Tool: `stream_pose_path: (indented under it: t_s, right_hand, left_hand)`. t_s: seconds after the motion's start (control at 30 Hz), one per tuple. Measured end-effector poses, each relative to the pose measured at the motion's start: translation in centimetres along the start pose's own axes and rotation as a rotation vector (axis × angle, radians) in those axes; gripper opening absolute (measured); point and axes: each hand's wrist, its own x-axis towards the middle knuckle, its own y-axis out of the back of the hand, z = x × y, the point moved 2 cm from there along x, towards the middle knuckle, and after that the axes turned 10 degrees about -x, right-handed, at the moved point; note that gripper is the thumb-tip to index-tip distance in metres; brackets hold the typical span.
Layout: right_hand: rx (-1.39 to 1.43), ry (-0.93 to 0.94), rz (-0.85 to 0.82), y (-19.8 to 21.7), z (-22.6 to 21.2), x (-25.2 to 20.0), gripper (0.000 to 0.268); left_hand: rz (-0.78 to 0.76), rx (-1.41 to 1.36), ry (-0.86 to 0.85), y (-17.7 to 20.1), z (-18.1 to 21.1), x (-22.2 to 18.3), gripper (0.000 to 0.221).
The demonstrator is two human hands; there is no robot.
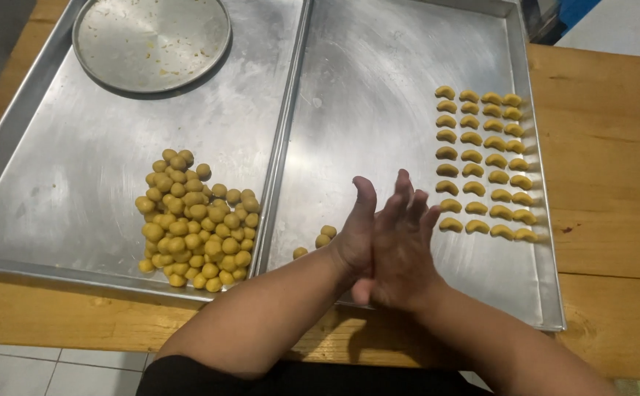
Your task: Shaping pre-portioned dough balls into crescents and arranging them in neat rows on a baking tray.
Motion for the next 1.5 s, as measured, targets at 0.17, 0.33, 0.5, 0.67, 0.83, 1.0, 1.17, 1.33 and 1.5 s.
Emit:
stream_pose_path:
  t_s: [0.17, 0.33, 0.5, 0.67, 0.83, 1.0, 1.17, 1.33, 1.5]
  right_hand:
    - [-0.072, -0.295, -0.045, 0.2, 5.1, 2.1, 0.107]
    - [-0.060, -0.134, 0.014, -0.7, 2.7, 0.1, 0.133]
    - [-0.079, -0.107, -0.050, -2.3, 3.6, -1.0, 0.138]
    - [0.070, -0.356, -0.155, 0.9, 5.2, 2.0, 0.127]
    - [0.035, -0.192, -0.260, -0.6, 2.2, -0.3, 0.140]
    - [-0.068, -0.328, -0.213, -0.7, 4.4, 0.8, 0.124]
    - [0.130, -0.357, -0.174, 1.9, 5.2, 2.5, 0.125]
    - [0.361, -0.363, -0.134, 4.5, 5.5, 2.7, 0.124]
    - [0.337, -0.211, 0.118, 7.1, 4.2, 1.8, 0.057]
  left_hand:
    - [-0.058, 0.175, -0.032, -3.5, 0.4, -1.5, 0.127]
    - [-0.153, 0.245, -0.029, -4.0, 1.3, -1.7, 0.130]
    - [-0.044, 0.143, 0.027, -2.7, 0.5, -0.9, 0.123]
    - [-0.139, 0.288, 0.007, -3.8, 0.5, -2.6, 0.122]
    - [-0.157, 0.313, 0.008, -3.9, 0.8, -2.4, 0.124]
    - [-0.154, 0.100, 0.032, -1.2, -0.1, -0.7, 0.125]
    - [-0.199, 0.023, 0.004, 2.7, -2.0, 1.4, 0.128]
    - [-0.302, -0.300, 0.020, 3.3, -1.7, 2.0, 0.127]
    - [-0.140, -0.312, -0.071, 0.2, -0.4, 0.0, 0.130]
